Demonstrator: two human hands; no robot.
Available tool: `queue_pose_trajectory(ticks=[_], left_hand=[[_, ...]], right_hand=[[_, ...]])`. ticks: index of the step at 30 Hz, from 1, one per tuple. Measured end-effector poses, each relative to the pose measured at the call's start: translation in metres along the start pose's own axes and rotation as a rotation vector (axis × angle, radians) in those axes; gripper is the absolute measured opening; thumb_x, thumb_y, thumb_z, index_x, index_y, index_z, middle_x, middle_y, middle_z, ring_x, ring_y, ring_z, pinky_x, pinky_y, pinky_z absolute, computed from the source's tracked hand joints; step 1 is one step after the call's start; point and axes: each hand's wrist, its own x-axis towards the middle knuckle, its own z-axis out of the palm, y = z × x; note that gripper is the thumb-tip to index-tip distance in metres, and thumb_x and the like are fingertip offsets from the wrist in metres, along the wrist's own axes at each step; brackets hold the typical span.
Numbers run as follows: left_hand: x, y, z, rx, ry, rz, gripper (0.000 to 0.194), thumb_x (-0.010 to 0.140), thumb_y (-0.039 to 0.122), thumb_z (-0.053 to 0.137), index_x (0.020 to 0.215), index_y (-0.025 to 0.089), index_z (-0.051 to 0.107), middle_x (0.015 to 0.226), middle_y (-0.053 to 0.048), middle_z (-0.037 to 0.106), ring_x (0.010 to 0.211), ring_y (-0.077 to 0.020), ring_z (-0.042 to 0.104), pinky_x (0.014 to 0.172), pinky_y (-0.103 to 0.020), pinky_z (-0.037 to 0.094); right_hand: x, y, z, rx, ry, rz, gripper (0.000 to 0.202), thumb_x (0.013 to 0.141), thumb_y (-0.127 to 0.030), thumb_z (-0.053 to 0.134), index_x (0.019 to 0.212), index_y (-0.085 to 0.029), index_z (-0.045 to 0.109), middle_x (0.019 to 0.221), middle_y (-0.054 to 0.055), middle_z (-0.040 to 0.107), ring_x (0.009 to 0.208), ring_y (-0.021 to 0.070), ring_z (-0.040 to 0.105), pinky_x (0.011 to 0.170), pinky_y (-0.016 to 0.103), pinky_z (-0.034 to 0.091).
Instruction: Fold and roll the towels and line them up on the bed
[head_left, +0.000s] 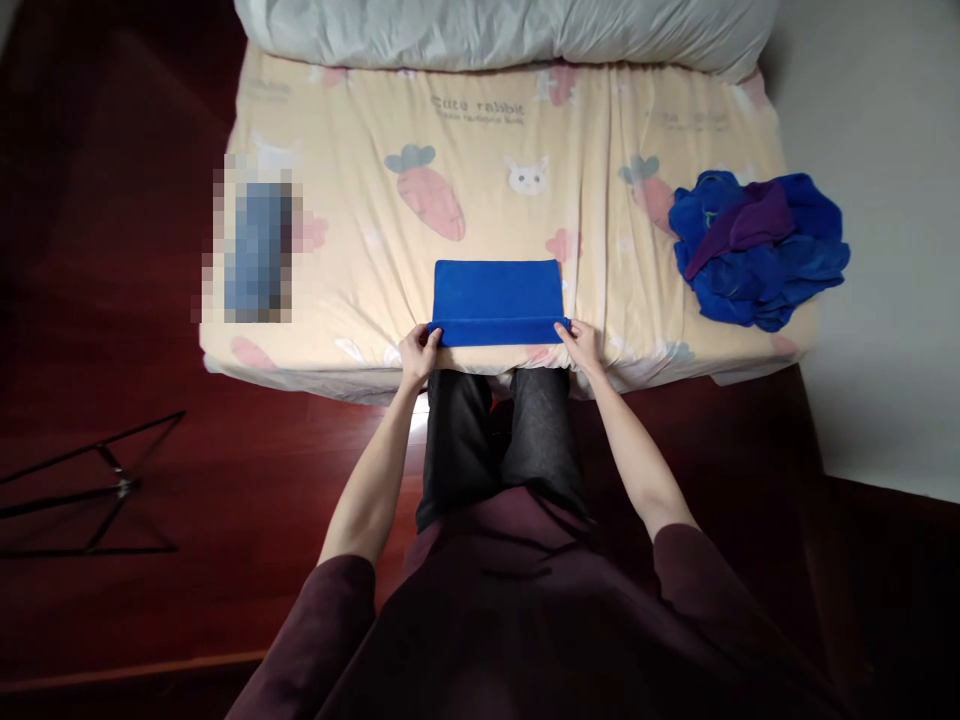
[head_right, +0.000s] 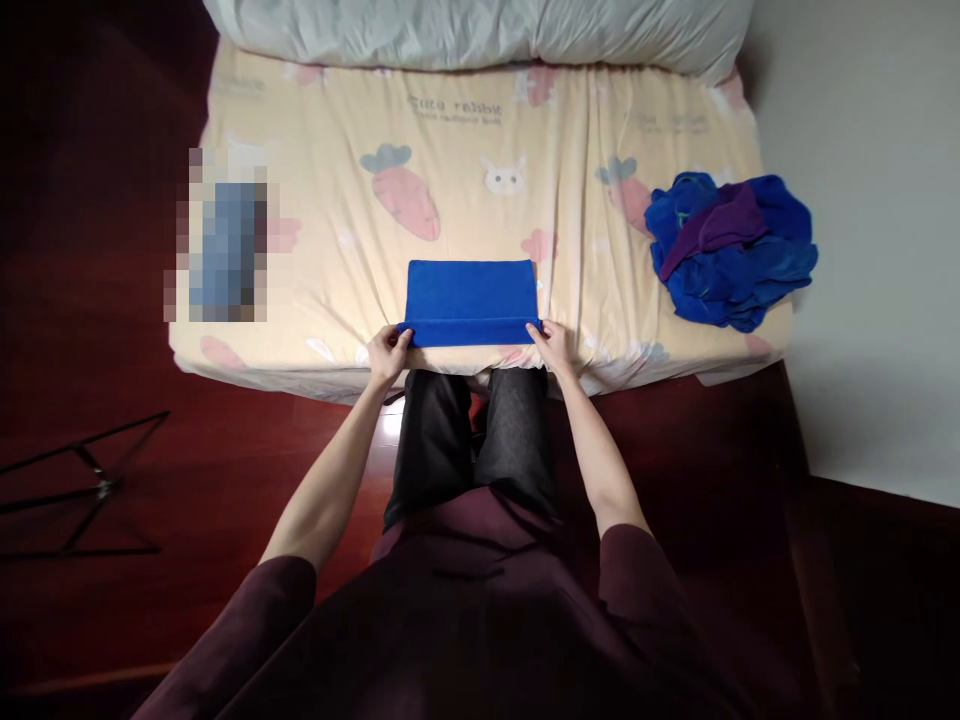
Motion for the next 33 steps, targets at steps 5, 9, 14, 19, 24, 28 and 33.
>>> queue_pose_trajectory(ticks=[5,9,14,19,24,28,33], left_hand=[[-0.003,-0.004,0.000,-0.064,0.029,-0.065,0.038,0.084,0.056,0.073,0.089,0.018,0.072,0.082,-0.006,0.070,0.079,-0.0203,0.064,0.075,-0.032,0.052],[-0.003,-0.007,-0.002,-0.157,0.008,-0.099,0.045,0.082,0.058,0.075,0.098,0.016,0.076,0.092,-0.009,0.077,0.085,-0.0229,0.071,0.080,-0.034,0.056],[-0.003,-0.007,-0.005,-0.169,0.008,-0.134,0.047,0.080,0.061,0.076,0.095,0.016,0.079,0.090,-0.010,0.079,0.083,-0.0236,0.073,0.078,-0.035,0.058],[-0.006,-0.007,-0.008,-0.156,-0.008,-0.146,0.050,0.078,0.063,0.076,0.092,0.016,0.079,0.088,-0.010,0.080,0.083,-0.0251,0.074,0.076,-0.035,0.059],[-0.007,-0.007,-0.009,-0.101,0.014,-0.147,0.047,0.077,0.059,0.078,0.092,0.015,0.080,0.088,-0.012,0.080,0.084,-0.0260,0.075,0.078,-0.036,0.060],[-0.006,-0.008,-0.008,-0.107,0.014,-0.156,0.046,0.076,0.059,0.079,0.090,0.015,0.078,0.086,-0.012,0.079,0.084,-0.0268,0.075,0.077,-0.037,0.061],[-0.007,-0.010,-0.008,-0.108,0.024,-0.154,0.046,0.075,0.058,0.080,0.090,0.015,0.078,0.081,-0.011,0.077,0.080,-0.0249,0.074,0.074,-0.035,0.060]], right_hand=[[-0.004,-0.002,-0.001,-0.012,0.047,-0.054,0.068,0.080,-0.081,0.071,0.061,-0.025,0.036,0.063,-0.005,0.031,0.061,0.0115,0.034,0.055,0.027,0.026],[-0.009,-0.001,-0.005,-0.016,0.036,-0.052,0.069,0.078,-0.079,0.073,0.059,-0.024,0.038,0.061,-0.005,0.032,0.060,0.0106,0.032,0.055,0.027,0.024],[-0.009,0.000,-0.006,0.035,0.040,-0.059,0.068,0.078,-0.077,0.076,0.059,-0.023,0.039,0.061,-0.005,0.034,0.058,0.0098,0.034,0.055,0.026,0.025],[-0.010,-0.002,-0.009,0.033,0.000,-0.042,0.064,0.080,-0.076,0.075,0.060,-0.023,0.046,0.060,-0.004,0.038,0.059,0.0109,0.039,0.055,0.026,0.032],[-0.012,-0.003,-0.007,0.075,0.015,-0.030,0.050,0.076,-0.065,0.083,0.096,-0.020,0.072,0.061,-0.006,0.044,0.058,0.0131,0.044,0.058,0.028,0.044],[-0.012,-0.003,-0.006,0.070,0.048,0.016,0.054,0.072,-0.065,0.085,0.099,-0.020,0.072,0.065,-0.004,0.052,0.059,0.0139,0.048,0.058,0.030,0.045],[-0.011,-0.002,-0.010,0.052,0.042,0.071,0.056,0.067,-0.066,0.087,0.092,-0.019,0.070,0.058,-0.006,0.047,0.053,0.0119,0.043,0.050,0.028,0.036]])
